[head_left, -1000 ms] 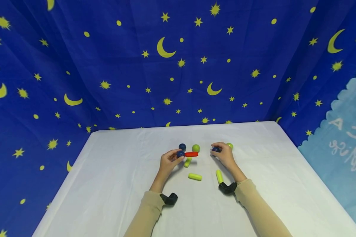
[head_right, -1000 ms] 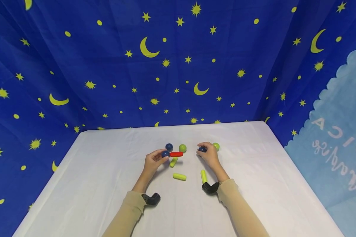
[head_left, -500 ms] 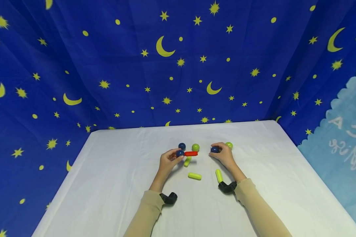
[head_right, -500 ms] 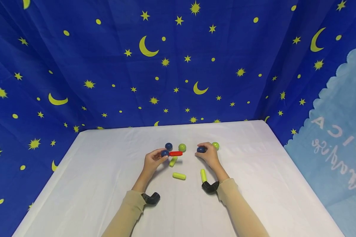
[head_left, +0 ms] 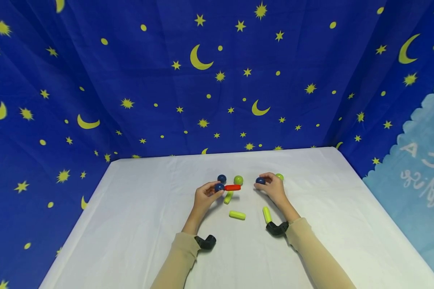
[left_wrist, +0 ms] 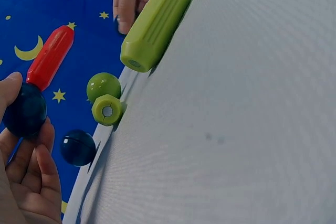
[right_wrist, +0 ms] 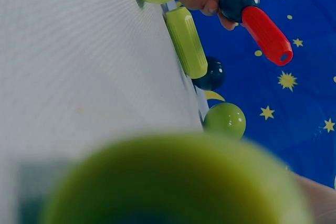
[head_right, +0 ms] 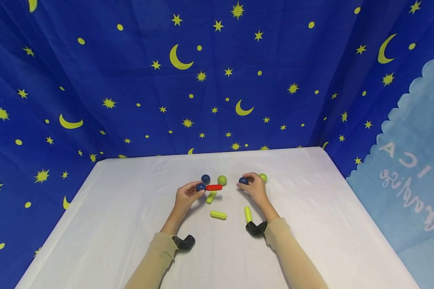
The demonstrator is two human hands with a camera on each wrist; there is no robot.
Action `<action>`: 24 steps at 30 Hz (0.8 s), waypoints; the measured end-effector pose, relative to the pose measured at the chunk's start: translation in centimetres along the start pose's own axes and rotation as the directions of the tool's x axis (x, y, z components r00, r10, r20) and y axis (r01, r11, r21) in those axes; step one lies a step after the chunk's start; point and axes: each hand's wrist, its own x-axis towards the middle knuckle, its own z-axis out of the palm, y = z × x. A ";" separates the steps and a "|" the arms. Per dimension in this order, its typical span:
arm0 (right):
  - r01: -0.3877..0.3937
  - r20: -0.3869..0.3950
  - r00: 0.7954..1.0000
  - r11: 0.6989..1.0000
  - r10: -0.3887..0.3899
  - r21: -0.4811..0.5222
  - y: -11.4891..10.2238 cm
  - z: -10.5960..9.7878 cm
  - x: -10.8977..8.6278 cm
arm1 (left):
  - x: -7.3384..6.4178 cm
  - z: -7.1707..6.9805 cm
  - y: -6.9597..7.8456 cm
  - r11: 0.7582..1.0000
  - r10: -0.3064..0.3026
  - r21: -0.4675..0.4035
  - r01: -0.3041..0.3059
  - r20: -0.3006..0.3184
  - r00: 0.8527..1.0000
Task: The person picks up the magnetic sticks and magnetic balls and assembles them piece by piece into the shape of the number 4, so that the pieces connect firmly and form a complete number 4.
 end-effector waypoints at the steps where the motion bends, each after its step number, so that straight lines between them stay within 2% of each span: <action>1: 0.008 -0.002 1.000 1.000 -0.008 0.010 0.0 0.0 0.0 | 0.0 0.0 0.0 1.000 0.000 0.000 0.000 0.000 1.000; 5: 0.035 0.006 0.999 0.999 -0.035 0.041 -0.2 0.0 0.0 | 0.0 0.0 0.0 1.000 -0.002 0.003 0.002 0.001 1.000; 11: 0.031 0.025 0.999 0.998 -0.032 0.057 -0.6 0.0 -0.2 | 0.0 0.0 0.0 1.000 -0.002 0.003 0.002 0.001 1.000; 13: 0.028 0.032 0.999 0.998 -0.030 0.048 -1.7 -0.2 -0.6 | 0.0 0.0 0.0 1.000 -0.004 -0.001 0.004 0.001 1.000; 17: 0.025 0.048 0.998 0.999 -0.027 0.043 -2.0 -0.3 -0.6 | 0.0 0.0 -0.1 1.000 -0.014 -0.004 0.014 0.002 1.000; 20: 0.047 0.053 0.997 0.998 -0.050 0.052 -1.5 -0.2 -0.3 | 0.0 0.0 -0.1 1.000 -0.015 -0.004 0.015 0.001 1.000; 24: 0.097 0.072 0.992 0.994 -0.101 0.051 -1.9 -0.2 -0.4 | 0.0 0.0 -0.1 1.000 -0.008 0.001 0.008 -0.002 1.000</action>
